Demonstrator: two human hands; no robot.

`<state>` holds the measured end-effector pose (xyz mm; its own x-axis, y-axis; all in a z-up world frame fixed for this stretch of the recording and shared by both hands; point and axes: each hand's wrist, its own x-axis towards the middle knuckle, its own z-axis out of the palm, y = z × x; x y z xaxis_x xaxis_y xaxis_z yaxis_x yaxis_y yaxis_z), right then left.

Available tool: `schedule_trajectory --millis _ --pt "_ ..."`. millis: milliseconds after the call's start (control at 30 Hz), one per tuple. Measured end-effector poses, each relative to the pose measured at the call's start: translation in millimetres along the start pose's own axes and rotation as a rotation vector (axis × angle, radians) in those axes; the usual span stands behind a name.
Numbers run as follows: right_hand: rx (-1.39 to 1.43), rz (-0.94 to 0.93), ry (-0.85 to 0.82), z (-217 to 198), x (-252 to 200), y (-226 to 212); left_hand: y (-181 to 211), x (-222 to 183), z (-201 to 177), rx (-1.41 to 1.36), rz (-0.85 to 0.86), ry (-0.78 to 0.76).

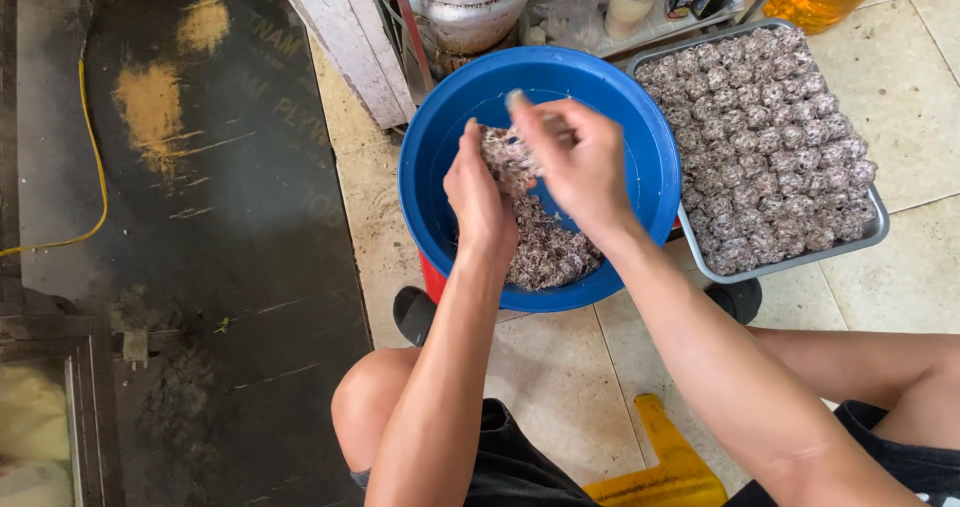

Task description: Rolling food mixture into small balls and placing them on a tray.

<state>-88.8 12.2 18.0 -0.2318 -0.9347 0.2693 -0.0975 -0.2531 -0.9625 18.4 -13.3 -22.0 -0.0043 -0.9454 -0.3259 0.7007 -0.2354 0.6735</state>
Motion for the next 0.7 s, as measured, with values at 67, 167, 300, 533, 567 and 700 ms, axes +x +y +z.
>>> schedule_trajectory --millis 67,167,300,533,567,700 --pt "0.193 0.26 0.062 -12.3 6.3 3.7 11.1 -2.6 1.2 0.011 -0.008 0.02" --pt "0.589 0.584 0.089 -30.0 9.4 20.3 22.3 -8.6 4.7 -0.001 -0.029 0.023" --pt "0.764 0.649 -0.001 -41.6 5.9 44.6 28.8 -16.3 12.8 0.208 -0.175 0.019" --pt "0.453 0.557 -0.022 -40.0 7.2 20.4 21.8 -23.3 19.4 0.405 -0.228 -0.205" --pt "0.411 0.543 -0.045 -39.8 6.8 18.7 20.0 -22.7 19.4 0.427 -0.197 -0.228" --pt "0.371 0.493 -0.072 -36.7 4.8 17.9 17.7 -20.0 15.9 0.461 -0.157 -0.149"
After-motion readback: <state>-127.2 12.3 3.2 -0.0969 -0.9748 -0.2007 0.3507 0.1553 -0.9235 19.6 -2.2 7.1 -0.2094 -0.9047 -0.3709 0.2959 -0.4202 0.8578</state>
